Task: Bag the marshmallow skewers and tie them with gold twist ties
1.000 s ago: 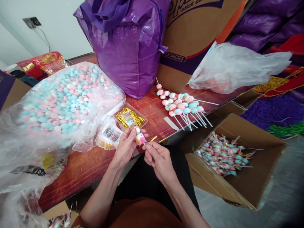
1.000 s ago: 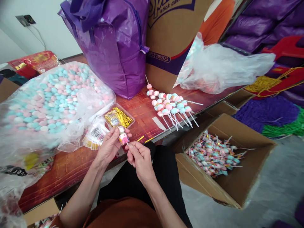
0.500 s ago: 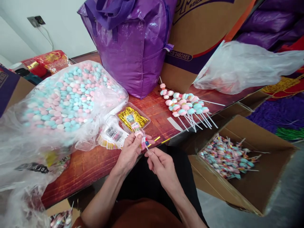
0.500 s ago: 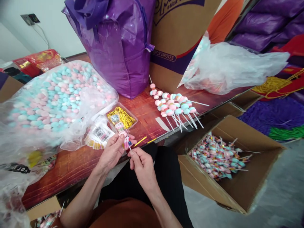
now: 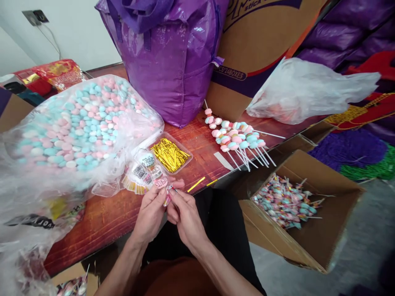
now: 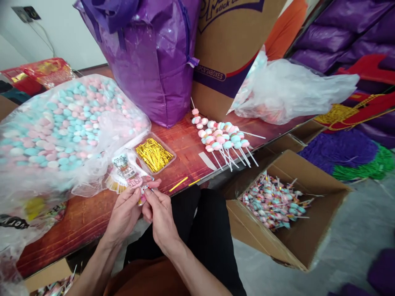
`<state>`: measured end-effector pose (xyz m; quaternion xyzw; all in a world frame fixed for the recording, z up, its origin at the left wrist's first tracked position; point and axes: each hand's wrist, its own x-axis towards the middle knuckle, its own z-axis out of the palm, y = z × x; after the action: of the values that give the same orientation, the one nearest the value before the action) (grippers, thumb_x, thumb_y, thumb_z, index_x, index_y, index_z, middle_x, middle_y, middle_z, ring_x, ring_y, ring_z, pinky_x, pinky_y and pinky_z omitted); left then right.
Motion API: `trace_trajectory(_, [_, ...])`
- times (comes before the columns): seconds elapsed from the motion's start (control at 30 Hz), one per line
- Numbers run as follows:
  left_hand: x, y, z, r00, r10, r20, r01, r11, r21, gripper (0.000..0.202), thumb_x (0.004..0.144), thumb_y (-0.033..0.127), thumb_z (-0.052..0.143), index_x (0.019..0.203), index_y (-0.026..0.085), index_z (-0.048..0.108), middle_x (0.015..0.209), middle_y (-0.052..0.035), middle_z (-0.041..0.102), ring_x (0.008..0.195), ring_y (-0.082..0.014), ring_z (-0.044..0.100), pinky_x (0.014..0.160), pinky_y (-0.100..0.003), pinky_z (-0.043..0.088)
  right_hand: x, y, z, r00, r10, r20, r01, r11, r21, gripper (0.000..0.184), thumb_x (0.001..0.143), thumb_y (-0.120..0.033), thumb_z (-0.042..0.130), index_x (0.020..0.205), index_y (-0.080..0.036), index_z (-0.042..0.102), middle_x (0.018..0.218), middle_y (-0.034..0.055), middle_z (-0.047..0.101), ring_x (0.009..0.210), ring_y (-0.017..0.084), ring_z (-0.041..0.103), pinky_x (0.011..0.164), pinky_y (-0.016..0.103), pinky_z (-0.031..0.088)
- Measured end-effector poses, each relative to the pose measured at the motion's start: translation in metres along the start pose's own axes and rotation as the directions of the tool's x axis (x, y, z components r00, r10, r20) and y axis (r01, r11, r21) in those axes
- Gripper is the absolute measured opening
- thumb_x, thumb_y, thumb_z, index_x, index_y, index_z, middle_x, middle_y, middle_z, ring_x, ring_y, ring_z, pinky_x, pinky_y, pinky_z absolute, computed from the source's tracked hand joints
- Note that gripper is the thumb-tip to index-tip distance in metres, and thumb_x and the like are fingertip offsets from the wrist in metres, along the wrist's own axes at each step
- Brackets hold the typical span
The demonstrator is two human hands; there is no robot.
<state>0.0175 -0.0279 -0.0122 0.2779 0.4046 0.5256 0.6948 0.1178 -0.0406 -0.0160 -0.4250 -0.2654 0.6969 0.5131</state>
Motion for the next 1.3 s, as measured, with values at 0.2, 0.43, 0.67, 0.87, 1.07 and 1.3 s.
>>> trace_trajectory(0.2, [-0.001, 0.017, -0.015, 0.997, 0.078, -0.008, -0.079, 0.987, -0.139, 0.026, 0.081, 0.032, 0.076, 0.102, 0.016, 0.073, 0.067, 0.0002, 0.054, 0.059, -0.0111, 0.051, 0.057, -0.024, 0.046, 0.014, -0.023, -0.002, 0.924, 0.102, 0.368, 0.114, 0.846, -0.520, 0.036, 0.096, -0.036, 0.049, 0.065, -0.018, 0.058, 0.053, -0.0012, 0.055, 0.049, 0.011, 0.047, 0.052, 0.024, 0.035])
trace_trajectory(0.43, [0.011, 0.015, -0.016, 0.982, 0.110, -0.157, -0.129, 0.985, -0.117, 0.027, 0.078, 0.032, 0.080, 0.090, 0.013, 0.066, 0.060, 0.0055, 0.042, 0.050, -0.0041, 0.032, 0.047, -0.017, 0.031, 0.085, -0.074, -0.016, 0.907, -0.256, 0.333, 0.219, -0.389, -0.895, 0.031, 0.097, -0.012, 0.044, 0.105, -0.021, 0.072, 0.102, 0.0114, 0.067, 0.092, 0.023, 0.058, 0.071, 0.030, 0.038])
trace_trajectory(0.67, [0.017, 0.010, -0.018, 0.981, 0.012, -0.193, -0.063, 0.964, -0.259, 0.036, 0.069, 0.027, 0.087, 0.082, 0.017, 0.055, 0.062, 0.0059, 0.050, 0.047, -0.0017, 0.029, 0.046, -0.014, 0.028, 0.136, -0.082, -0.035, 0.815, -0.045, 0.578, 0.434, -0.614, -0.660, 0.029, 0.099, -0.014, 0.043, 0.099, -0.019, 0.072, 0.107, 0.0108, 0.066, 0.096, 0.023, 0.054, 0.080, 0.033, 0.036])
trace_trajectory(0.87, [0.027, 0.011, -0.020, 0.979, 0.045, -0.201, -0.092, 0.968, -0.232, 0.033, 0.070, 0.028, 0.086, 0.074, 0.015, 0.056, 0.067, 0.0032, 0.056, 0.049, -0.0013, 0.032, 0.047, -0.014, 0.031, 0.131, -0.087, -0.036, 0.859, -0.071, 0.506, 0.384, -0.564, -0.731, 0.029, 0.097, -0.010, 0.043, 0.100, -0.016, 0.070, 0.094, 0.0107, 0.073, 0.088, 0.021, 0.061, 0.077, 0.031, 0.034])
trace_trajectory(1.07, [0.033, 0.015, -0.016, 0.977, 0.080, -0.199, -0.120, 0.974, -0.194, 0.030, 0.070, 0.027, 0.084, 0.075, 0.013, 0.058, 0.071, 0.0005, 0.059, 0.050, -0.0014, 0.032, 0.048, -0.015, 0.028, 0.124, -0.085, -0.035, 0.913, -0.179, 0.368, 0.248, -0.473, -0.845, 0.029, 0.096, -0.012, 0.041, 0.109, -0.018, 0.066, 0.087, 0.0089, 0.075, 0.074, 0.020, 0.065, 0.062, 0.029, 0.032])
trace_trajectory(1.3, [0.039, 0.016, -0.004, 0.940, 0.181, -0.290, -0.210, 0.975, -0.074, 0.031, 0.075, 0.026, 0.075, 0.089, 0.022, 0.049, 0.066, 0.0054, 0.057, 0.049, -0.0038, 0.034, 0.048, -0.016, 0.023, 0.098, -0.085, -0.042, 0.856, -0.487, 0.173, 0.270, 0.137, -0.953, 0.019, 0.091, -0.021, 0.051, 0.083, -0.018, 0.068, 0.084, 0.0068, 0.070, 0.078, 0.020, 0.062, 0.068, 0.029, 0.040])
